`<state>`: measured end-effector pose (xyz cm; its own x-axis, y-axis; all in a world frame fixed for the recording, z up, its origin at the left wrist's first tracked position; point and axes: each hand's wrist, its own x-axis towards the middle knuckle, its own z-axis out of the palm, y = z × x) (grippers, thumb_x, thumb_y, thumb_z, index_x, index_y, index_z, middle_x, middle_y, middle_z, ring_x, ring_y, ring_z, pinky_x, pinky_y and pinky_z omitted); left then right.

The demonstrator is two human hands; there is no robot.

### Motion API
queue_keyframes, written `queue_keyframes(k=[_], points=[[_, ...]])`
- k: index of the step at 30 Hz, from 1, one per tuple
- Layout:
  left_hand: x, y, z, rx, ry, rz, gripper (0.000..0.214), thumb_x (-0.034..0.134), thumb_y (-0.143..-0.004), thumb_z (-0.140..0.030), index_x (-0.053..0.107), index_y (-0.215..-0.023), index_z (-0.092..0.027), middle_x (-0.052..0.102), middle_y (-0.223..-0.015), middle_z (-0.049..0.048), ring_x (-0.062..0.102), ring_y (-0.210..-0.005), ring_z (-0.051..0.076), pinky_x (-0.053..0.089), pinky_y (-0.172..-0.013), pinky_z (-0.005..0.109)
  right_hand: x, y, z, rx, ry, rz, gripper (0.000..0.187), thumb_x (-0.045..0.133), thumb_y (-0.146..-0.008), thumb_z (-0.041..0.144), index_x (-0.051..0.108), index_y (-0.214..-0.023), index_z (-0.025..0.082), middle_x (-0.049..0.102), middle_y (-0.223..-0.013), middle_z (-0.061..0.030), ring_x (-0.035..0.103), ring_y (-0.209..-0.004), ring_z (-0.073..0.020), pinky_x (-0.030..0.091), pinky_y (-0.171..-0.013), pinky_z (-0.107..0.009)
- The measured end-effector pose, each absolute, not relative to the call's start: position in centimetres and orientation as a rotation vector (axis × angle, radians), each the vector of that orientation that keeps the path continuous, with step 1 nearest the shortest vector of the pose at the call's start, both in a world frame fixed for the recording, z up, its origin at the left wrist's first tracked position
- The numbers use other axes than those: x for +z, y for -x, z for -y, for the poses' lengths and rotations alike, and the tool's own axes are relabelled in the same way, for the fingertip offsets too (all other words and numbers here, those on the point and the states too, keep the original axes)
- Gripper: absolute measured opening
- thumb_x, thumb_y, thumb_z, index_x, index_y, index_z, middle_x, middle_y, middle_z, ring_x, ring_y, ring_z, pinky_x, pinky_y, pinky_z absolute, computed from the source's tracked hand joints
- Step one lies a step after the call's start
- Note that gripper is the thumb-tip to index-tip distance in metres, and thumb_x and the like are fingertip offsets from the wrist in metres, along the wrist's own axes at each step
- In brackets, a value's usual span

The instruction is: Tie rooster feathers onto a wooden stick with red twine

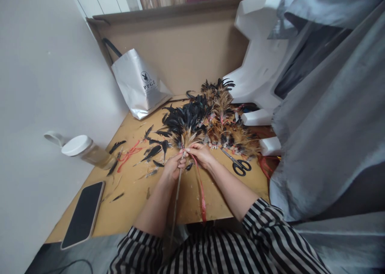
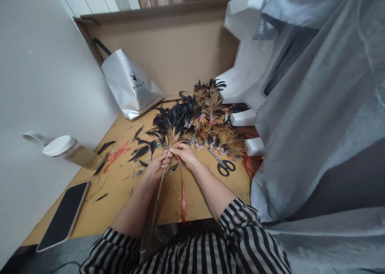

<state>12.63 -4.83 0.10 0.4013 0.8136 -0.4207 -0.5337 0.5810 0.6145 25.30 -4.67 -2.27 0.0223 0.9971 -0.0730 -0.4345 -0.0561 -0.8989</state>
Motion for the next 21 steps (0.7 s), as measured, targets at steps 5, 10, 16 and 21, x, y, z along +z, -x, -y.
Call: queue_keyframes(k=[5, 10, 16, 21], points=[[0.3, -12.7, 5.0, 0.889, -0.434, -0.769, 0.008, 0.048, -0.078, -0.004, 0.05, -0.08, -0.011, 0.05, -0.062, -0.0008, 0.032, -0.038, 0.0, 0.019, -0.029, 0.007, -2.3, -25.0, 4.8, 1.434, 0.965, 0.766, 0.038, 0.08, -0.048, 0.034, 0.055, -0.068, 0.015, 0.063, -0.057, 0.0018, 0.055, -0.051, -0.0091, 0.041, -0.054, -0.022], [-0.2, -12.8, 4.9, 0.909, -0.481, -0.749, 0.009, 0.056, -0.074, -0.006, 0.049, -0.079, -0.012, 0.046, -0.059, -0.0027, 0.032, -0.038, 0.0, 0.017, -0.03, 0.007, -2.1, -24.9, 4.8, 1.523, 0.969, 0.723, 0.041, 0.08, -0.049, 0.033, 0.051, -0.072, 0.016, 0.063, -0.058, 0.0, 0.056, -0.05, -0.0108, 0.039, -0.045, -0.02], [-0.7, -12.8, 4.9, 0.956, -0.554, -0.769, 0.017, 0.064, -0.068, -0.013, 0.051, -0.079, -0.011, 0.046, -0.058, -0.0038, 0.031, -0.039, 0.0, 0.016, -0.031, 0.009, -1.5, -25.3, 5.1, 1.625, 1.068, 0.785, 0.036, 0.077, -0.056, 0.037, 0.051, -0.071, 0.015, 0.057, -0.054, 0.0025, 0.042, -0.038, -0.0042, 0.028, -0.034, -0.015], [-0.5, -12.8, 5.1, 0.99, -0.592, -0.798, 0.022, 0.067, -0.064, -0.015, 0.052, -0.078, -0.011, 0.047, -0.059, -0.0035, 0.032, -0.04, 0.0, 0.015, -0.033, 0.01, -1.2, -25.5, 5.4, 1.502, 1.166, 0.949, 0.039, 0.071, -0.06, 0.048, 0.052, -0.06, 0.014, 0.043, -0.041, 0.0074, 0.024, -0.032, -0.0013, 0.015, -0.033, -0.017]])
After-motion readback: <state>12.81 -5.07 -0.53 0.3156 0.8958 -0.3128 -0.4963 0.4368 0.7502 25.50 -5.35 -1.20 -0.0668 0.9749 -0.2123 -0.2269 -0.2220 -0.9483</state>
